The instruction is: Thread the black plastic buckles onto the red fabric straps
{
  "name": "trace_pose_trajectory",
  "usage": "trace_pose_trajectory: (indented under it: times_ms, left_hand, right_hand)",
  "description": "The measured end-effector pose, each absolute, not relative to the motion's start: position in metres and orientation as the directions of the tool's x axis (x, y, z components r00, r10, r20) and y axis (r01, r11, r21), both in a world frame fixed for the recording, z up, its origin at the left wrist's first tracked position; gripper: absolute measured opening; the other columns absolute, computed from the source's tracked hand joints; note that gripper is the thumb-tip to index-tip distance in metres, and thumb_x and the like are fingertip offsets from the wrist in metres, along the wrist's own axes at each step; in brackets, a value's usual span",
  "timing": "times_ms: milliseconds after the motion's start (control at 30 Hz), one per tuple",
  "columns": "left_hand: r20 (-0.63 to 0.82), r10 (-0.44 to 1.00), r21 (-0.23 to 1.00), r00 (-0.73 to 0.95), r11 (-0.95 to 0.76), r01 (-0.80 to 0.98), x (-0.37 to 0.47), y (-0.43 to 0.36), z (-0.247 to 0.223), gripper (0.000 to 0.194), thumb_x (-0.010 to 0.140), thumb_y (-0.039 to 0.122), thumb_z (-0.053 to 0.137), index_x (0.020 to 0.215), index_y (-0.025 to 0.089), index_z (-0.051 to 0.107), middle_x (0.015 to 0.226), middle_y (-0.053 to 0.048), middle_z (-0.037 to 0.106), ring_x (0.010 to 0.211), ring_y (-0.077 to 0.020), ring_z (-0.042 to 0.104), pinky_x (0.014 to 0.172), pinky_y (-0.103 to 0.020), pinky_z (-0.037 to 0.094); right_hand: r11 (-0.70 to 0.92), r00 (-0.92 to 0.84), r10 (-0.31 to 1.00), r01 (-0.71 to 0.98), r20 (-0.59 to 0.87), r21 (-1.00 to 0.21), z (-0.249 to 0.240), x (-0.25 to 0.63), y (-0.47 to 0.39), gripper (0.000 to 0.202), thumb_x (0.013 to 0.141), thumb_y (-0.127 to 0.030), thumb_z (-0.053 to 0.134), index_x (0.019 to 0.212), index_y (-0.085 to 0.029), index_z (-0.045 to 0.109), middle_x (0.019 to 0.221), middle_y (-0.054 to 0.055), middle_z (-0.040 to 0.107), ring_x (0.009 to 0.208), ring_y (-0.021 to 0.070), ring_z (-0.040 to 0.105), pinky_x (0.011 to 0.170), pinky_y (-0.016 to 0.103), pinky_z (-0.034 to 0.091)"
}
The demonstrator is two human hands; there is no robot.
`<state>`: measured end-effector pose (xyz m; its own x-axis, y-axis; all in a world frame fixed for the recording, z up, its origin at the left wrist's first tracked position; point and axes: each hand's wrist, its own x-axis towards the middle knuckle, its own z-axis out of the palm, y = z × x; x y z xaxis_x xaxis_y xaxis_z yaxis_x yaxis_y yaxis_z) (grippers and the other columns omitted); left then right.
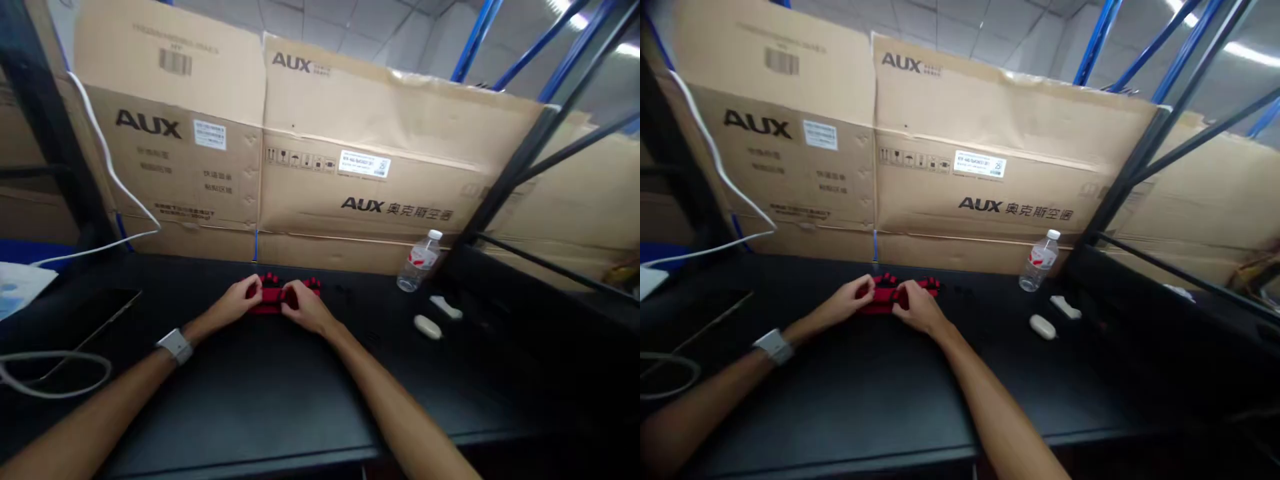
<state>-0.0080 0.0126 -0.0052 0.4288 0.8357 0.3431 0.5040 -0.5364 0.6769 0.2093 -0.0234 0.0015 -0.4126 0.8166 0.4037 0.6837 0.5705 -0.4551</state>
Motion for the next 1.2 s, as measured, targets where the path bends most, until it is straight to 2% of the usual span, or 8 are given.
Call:
trace_pose_trajectory:
  times_ms: [233,367,467,633,767,867,1067,1200]
  left_hand:
    - [0.332,0.828,0.688,0.452,-0.540,0.485,-0.012,0.011,0.000,0.015,0.084,0.032,0.047,0.078,0.019,0.047,0.066,0.005,0.046,0.062,-0.0126,0.042,0.060,-0.023,0.033]
    - [0.367,0.819,0.774,0.441,-0.532,0.343,-0.015,0.013,0.001,0.014,0.085,0.032,0.048,0.079,0.019,0.046,0.069,0.005,0.048,0.064,-0.0122,0.046,0.061,-0.022,0.037]
    - [0.391,0.830,0.823,0.397,-0.509,0.253,-0.018,0.019,-0.002,0.013,0.086,0.033,0.049,0.088,0.020,0.047,0.074,0.003,0.052,0.065,-0.0128,0.051,0.063,-0.023,0.041]
    - [0.377,0.852,0.763,0.365,-0.508,0.399,-0.025,0.028,-0.010,0.020,0.087,0.035,0.047,0.096,0.020,0.055,0.086,-0.001,0.061,0.080,-0.0180,0.057,0.075,-0.028,0.044]
    - [0.336,0.845,0.744,0.415,-0.509,0.433,-0.031,0.030,-0.014,0.024,0.085,0.029,0.048,0.105,0.019,0.058,0.098,-0.005,0.065,0.087,-0.0196,0.058,0.082,-0.032,0.044]
    - [0.313,0.847,0.744,0.429,-0.499,0.444,-0.035,0.033,-0.017,0.032,0.084,0.024,0.048,0.114,0.019,0.056,0.104,-0.006,0.065,0.088,-0.0197,0.059,0.082,-0.033,0.045]
    - [0.318,0.868,0.555,0.381,-0.496,0.668,-0.040,0.039,-0.028,0.024,0.085,0.020,0.049,0.105,0.019,0.060,0.099,-0.007,0.062,0.093,-0.0226,0.055,0.084,-0.035,0.042]
    - [0.352,0.866,0.379,0.355,-0.479,0.792,-0.040,0.033,-0.021,0.024,0.088,0.025,0.048,0.107,0.022,0.062,0.103,-0.009,0.058,0.096,-0.0268,0.051,0.083,-0.039,0.040]
  right_hand:
    - [0.549,-0.419,0.833,0.708,0.362,-0.444,0.007,0.209,-0.035,0.032,0.085,-0.028,0.055,0.116,-0.023,0.049,0.097,0.004,0.064,0.089,0.0182,0.061,0.082,0.030,0.045]
    - [0.623,-0.446,0.777,0.646,0.444,-0.441,0.016,0.206,-0.040,0.036,0.086,-0.026,0.054,0.121,-0.022,0.049,0.108,0.005,0.061,0.096,0.0170,0.059,0.087,0.029,0.044]
    - [0.635,-0.431,0.764,0.638,0.481,-0.436,0.018,0.204,-0.029,0.035,0.085,-0.025,0.055,0.119,-0.020,0.051,0.114,0.007,0.057,0.100,0.0167,0.057,0.090,0.029,0.043]
    - [0.586,-0.441,0.805,0.690,0.397,-0.424,0.007,0.199,-0.004,0.031,0.082,-0.026,0.062,0.111,-0.020,0.055,0.107,0.005,0.062,0.094,0.0179,0.059,0.083,0.030,0.045]
    - [0.552,-0.430,0.817,0.775,0.384,-0.307,0.001,0.196,-0.001,0.028,0.082,-0.029,0.064,0.108,-0.020,0.056,0.107,0.007,0.063,0.100,0.0220,0.057,0.088,0.037,0.042]
    - [0.564,-0.440,0.804,0.778,0.400,-0.276,0.006,0.202,-0.009,0.026,0.086,-0.030,0.060,0.111,-0.021,0.057,0.112,0.008,0.060,0.105,0.0211,0.055,0.091,0.037,0.041]
    - [0.661,-0.573,0.742,0.710,0.347,-0.242,0.011,0.213,-0.019,0.030,0.092,-0.032,0.051,0.119,-0.024,0.059,0.118,0.007,0.058,0.110,0.0191,0.053,0.097,0.035,0.039]
    - [0.662,-0.591,0.742,0.722,0.317,-0.203,0.005,0.211,-0.019,0.035,0.094,-0.035,0.047,0.125,-0.024,0.057,0.121,0.008,0.058,0.113,0.0199,0.052,0.097,0.035,0.040]
